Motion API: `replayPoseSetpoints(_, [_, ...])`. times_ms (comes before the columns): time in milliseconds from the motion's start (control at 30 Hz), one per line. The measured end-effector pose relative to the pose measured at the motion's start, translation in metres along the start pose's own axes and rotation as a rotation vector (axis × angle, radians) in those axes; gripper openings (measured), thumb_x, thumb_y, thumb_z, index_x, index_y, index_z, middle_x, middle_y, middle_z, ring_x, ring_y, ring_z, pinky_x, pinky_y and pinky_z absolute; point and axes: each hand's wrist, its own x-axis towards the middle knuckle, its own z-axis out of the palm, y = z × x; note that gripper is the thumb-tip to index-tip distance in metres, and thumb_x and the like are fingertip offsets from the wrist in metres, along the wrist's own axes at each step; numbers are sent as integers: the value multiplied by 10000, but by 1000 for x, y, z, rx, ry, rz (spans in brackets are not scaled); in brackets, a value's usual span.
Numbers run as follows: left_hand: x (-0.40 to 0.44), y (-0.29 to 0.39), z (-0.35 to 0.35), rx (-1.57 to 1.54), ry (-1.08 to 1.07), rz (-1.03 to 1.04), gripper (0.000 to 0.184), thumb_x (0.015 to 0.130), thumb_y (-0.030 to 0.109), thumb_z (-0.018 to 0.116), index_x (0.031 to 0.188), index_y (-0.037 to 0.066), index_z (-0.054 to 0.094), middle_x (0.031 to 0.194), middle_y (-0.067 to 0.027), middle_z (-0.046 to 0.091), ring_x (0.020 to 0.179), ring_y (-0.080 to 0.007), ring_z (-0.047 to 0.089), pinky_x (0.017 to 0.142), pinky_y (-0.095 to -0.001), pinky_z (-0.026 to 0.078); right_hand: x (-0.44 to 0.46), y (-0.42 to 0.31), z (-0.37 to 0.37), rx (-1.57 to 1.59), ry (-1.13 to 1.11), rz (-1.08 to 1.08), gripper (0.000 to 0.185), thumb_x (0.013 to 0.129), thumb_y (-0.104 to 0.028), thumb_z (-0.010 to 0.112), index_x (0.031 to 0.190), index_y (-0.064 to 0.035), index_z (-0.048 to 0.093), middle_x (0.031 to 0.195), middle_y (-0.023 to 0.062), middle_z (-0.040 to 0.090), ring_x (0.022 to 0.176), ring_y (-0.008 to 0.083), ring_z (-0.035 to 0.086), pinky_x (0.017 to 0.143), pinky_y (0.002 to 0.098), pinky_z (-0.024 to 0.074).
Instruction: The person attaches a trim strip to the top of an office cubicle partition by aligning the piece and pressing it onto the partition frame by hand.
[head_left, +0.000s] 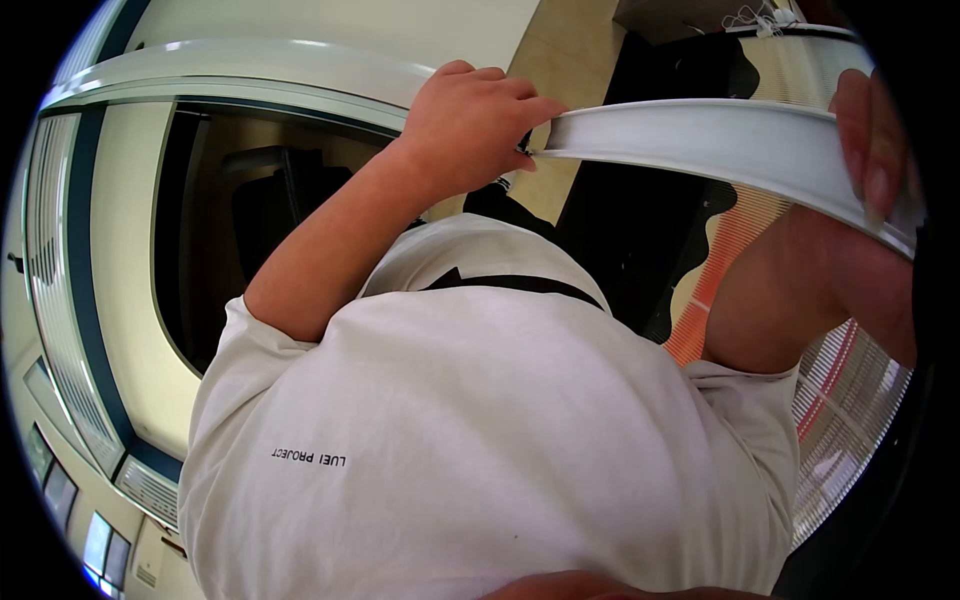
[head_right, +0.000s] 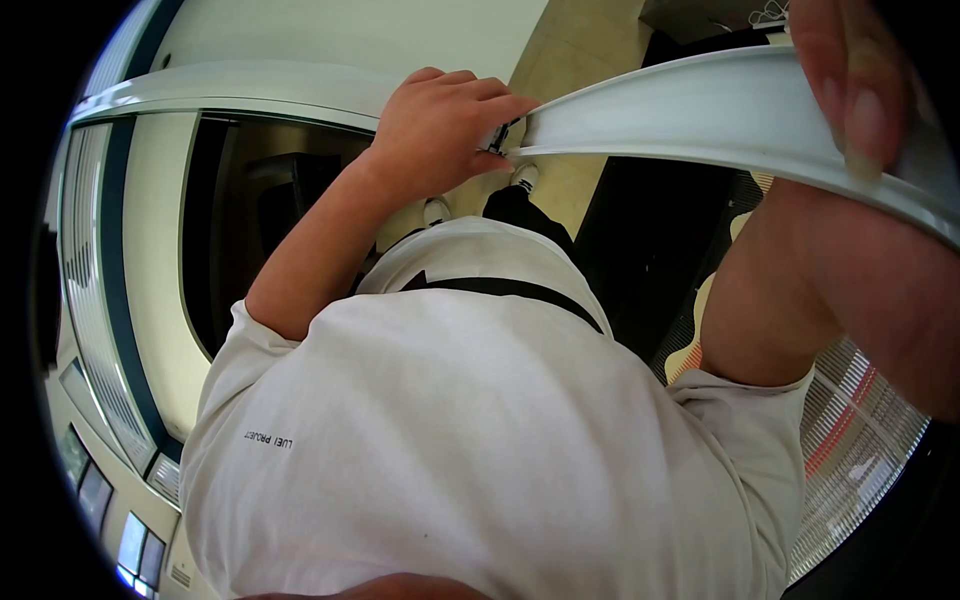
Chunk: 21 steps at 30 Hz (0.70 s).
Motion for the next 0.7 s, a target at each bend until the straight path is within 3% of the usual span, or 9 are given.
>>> replayPoseSetpoints(700, [-1,-12,2,-9,32,12,539,788,418,885,1259,217,717,1145,43,732,1096,-185,683,989,-376,478,-56,-18,-35,69,-44,-65,353,911,-352,594,1197,-153,535,824,49,540,577,174,533,572,341,473])
